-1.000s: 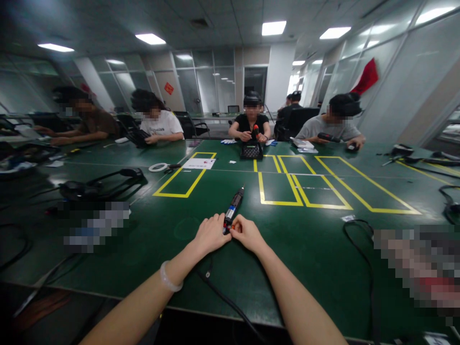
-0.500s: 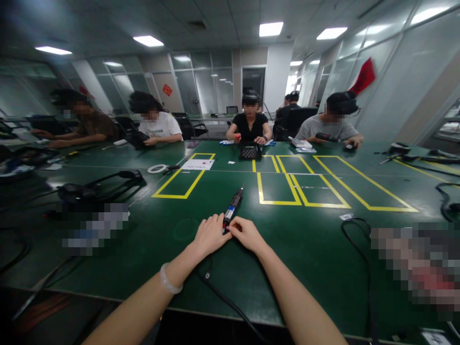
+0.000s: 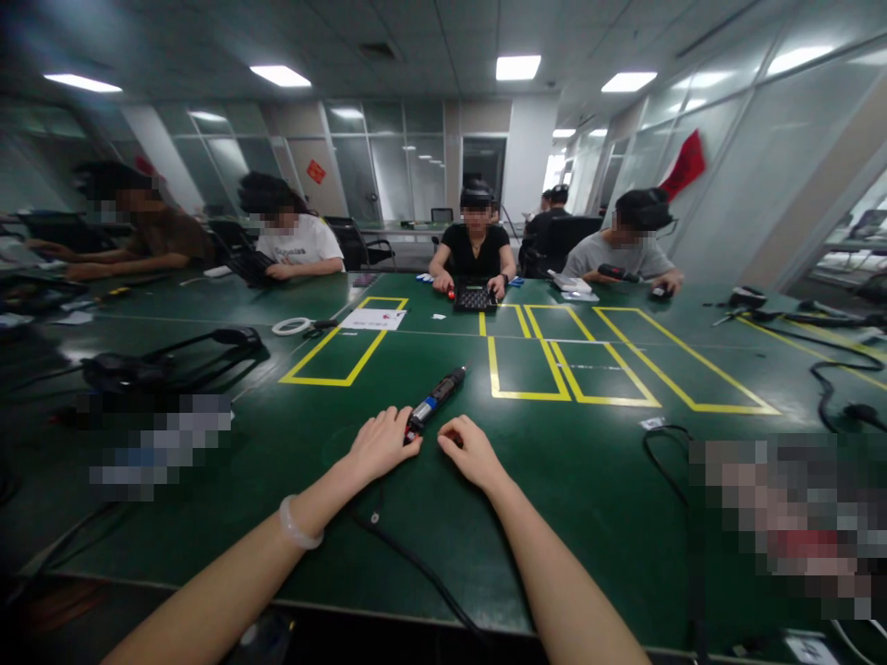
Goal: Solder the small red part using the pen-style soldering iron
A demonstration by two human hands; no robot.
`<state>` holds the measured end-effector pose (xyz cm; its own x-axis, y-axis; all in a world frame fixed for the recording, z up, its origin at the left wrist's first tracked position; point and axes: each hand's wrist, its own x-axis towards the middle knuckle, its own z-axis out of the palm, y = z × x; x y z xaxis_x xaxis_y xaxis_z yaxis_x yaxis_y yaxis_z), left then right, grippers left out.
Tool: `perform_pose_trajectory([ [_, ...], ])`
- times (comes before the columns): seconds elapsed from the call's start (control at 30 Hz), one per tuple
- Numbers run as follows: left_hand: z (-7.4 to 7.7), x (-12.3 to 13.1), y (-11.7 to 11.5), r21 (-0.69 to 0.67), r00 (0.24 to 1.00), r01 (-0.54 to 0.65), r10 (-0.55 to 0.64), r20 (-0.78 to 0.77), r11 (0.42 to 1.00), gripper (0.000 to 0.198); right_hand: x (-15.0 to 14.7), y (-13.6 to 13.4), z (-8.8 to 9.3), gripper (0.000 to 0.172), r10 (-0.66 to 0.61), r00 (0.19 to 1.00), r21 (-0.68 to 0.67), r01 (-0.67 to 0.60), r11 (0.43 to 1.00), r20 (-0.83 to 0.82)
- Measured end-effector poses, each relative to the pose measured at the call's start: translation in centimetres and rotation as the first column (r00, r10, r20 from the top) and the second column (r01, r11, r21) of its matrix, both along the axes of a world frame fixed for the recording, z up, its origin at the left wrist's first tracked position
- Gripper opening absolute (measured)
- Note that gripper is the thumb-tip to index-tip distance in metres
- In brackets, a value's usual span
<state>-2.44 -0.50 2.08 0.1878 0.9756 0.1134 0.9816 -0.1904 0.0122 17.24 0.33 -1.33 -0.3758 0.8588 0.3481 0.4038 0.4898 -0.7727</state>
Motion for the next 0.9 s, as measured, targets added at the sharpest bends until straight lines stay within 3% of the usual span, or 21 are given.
perform_pose_trajectory([
  [0.3,0.1,-6.1,2.8,-0.035,0.994,-0.086,0.084,-0.063,0.996,0.055,0.0,0.2,-0.5,0.010,-0.004,1.000,0.007,0.004,1.000,0.029],
  [0.67,0.7,-12.6,6.7,-0.131,0.945,-0.328,0.326,-0.038,0.936,0.063,0.0,0.3,-0.8,0.009,-0.006,0.999,0.010,0.005,1.000,0.042],
  [0.77,0.8,-12.8,6.5,-0.053,0.941,-0.335,0.333,-0.055,0.941,0.060,0.0,0.2,-0.7,0.009,-0.006,0.999,0.013,0.006,1.000,0.048],
  [0.9,0.5,-12.0,5.2,0.158,0.956,-0.269,0.283,-0.077,0.950,0.050,-0.1,0.2,-0.6,0.010,-0.008,0.998,0.011,0.007,1.000,0.058],
])
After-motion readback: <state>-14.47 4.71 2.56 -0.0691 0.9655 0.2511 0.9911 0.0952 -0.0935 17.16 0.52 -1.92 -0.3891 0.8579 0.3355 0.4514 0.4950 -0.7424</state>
